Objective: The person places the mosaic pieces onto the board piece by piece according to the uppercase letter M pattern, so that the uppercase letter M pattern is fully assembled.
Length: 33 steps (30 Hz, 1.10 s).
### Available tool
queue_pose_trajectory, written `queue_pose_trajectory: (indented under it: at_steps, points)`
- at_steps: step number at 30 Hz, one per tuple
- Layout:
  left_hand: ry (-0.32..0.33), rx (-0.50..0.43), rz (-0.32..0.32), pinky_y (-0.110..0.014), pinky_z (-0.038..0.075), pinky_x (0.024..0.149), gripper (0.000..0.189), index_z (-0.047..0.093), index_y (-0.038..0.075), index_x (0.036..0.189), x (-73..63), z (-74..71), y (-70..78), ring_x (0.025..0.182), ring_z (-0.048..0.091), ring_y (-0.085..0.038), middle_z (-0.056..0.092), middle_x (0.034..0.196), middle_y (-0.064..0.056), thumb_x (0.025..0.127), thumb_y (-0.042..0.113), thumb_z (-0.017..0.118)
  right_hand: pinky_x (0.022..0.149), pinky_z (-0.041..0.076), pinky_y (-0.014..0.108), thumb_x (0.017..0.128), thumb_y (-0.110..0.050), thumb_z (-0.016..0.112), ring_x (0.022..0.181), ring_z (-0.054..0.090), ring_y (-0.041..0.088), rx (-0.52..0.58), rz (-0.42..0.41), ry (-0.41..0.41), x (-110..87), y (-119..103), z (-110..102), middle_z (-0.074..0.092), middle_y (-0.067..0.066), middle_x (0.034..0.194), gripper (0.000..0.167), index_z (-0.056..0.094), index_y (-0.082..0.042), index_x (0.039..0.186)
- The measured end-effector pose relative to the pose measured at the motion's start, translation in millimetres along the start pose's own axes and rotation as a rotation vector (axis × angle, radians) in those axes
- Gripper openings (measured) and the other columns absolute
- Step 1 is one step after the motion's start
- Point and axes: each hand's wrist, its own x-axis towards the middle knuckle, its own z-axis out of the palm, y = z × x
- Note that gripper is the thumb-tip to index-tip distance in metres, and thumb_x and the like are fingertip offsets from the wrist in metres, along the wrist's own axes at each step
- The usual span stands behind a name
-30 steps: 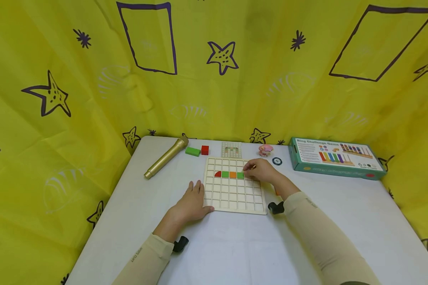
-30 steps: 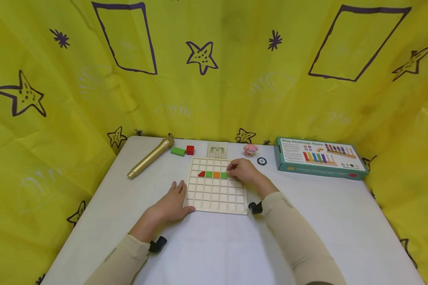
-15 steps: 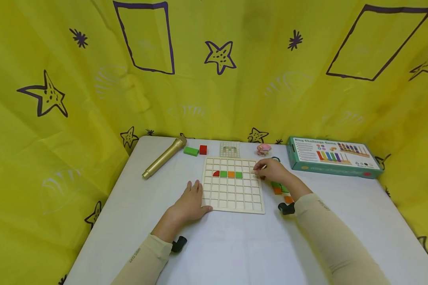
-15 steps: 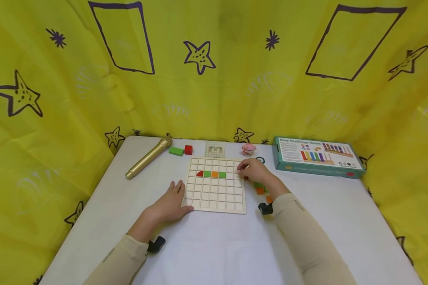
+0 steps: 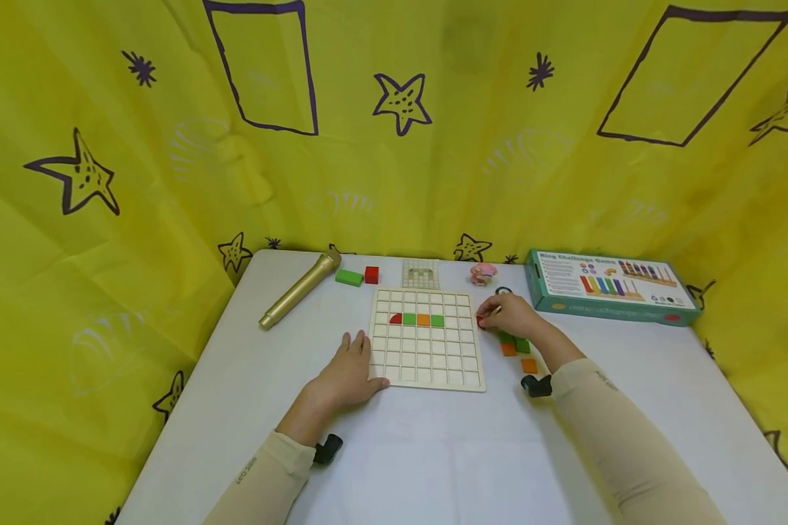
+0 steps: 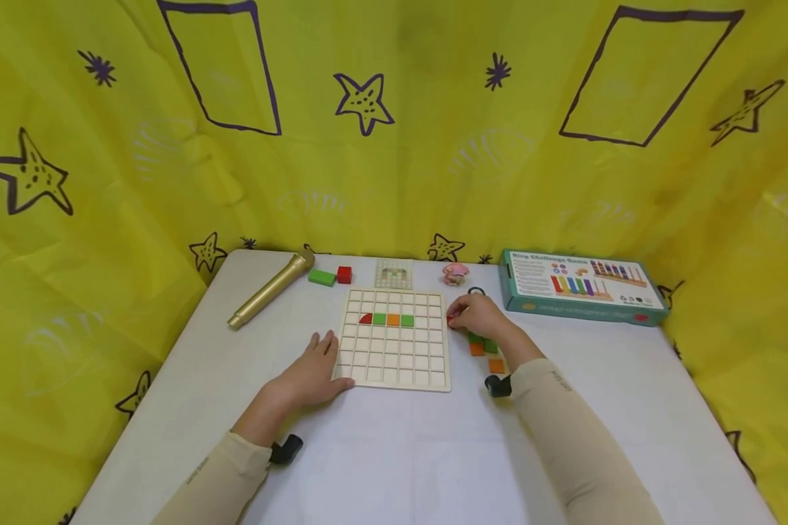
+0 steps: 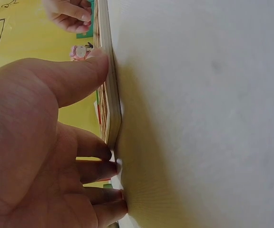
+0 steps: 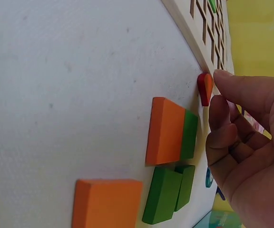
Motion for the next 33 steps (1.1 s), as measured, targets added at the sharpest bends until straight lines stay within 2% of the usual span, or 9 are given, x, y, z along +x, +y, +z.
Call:
queue_pose_trajectory:
  at_steps: [11, 19, 31, 33]
  points:
    - [0.002, -0.003, 0.001, -0.049, 0.024, 0.119, 0.095, 0.025, -0.012, 0.153, 1.2, 1.7, -0.7, 0.149, 0.012, -0.048, 0.020, 0.162, -0.027, 0.095, 0.051, 0.065, 0.078, 0.050, 0.034, 0.088, -0.014, 0.078, 0.087, 0.059, 0.023, 0.008, 0.010, -0.016, -0.8, 4, 3, 0.066, 0.008, 0.096, 0.025, 0.071, -0.002, 0.108]
    - [0.002, 0.005, -0.001, -0.049, 0.024, 0.119, 0.096, 0.024, -0.012, 0.154, 2.0, 2.2, -1.5, 0.149, 0.012, -0.048, 0.019, 0.162, -0.027, 0.095, 0.052, 0.064, 0.082, 0.049, 0.036, 0.090, -0.014, 0.076, 0.091, 0.057, 0.024, -0.007, 0.029, -0.044, 0.1, 0, 4, 0.065, 0.010, 0.101, 0.035, 0.067, 0.002, 0.119]
    - [0.009, 0.013, 0.002, -0.049, 0.023, 0.119, 0.095, 0.025, -0.012, 0.153, 2.6, 3.8, -2.6, 0.149, 0.012, -0.048, 0.019, 0.162, -0.027, 0.095, 0.053, 0.063, 0.078, 0.049, 0.035, 0.089, -0.009, 0.077, 0.086, 0.056, 0.024, -0.026, 0.028, -0.074, 2.9, -5, 4, 0.062, 0.009, 0.095, 0.022, 0.064, -0.002, 0.104]
    - [0.010, 0.012, 0.003, -0.049, 0.023, 0.119, 0.095, 0.025, -0.012, 0.153, 1.6, 3.1, -2.3, 0.149, 0.012, -0.048, 0.019, 0.162, -0.027, 0.095, 0.053, 0.063, 0.075, 0.049, 0.033, 0.089, -0.008, 0.076, 0.084, 0.056, 0.023, -0.023, 0.023, -0.075, 2.4, -7, 3, 0.062, 0.009, 0.094, 0.021, 0.065, -0.002, 0.106]
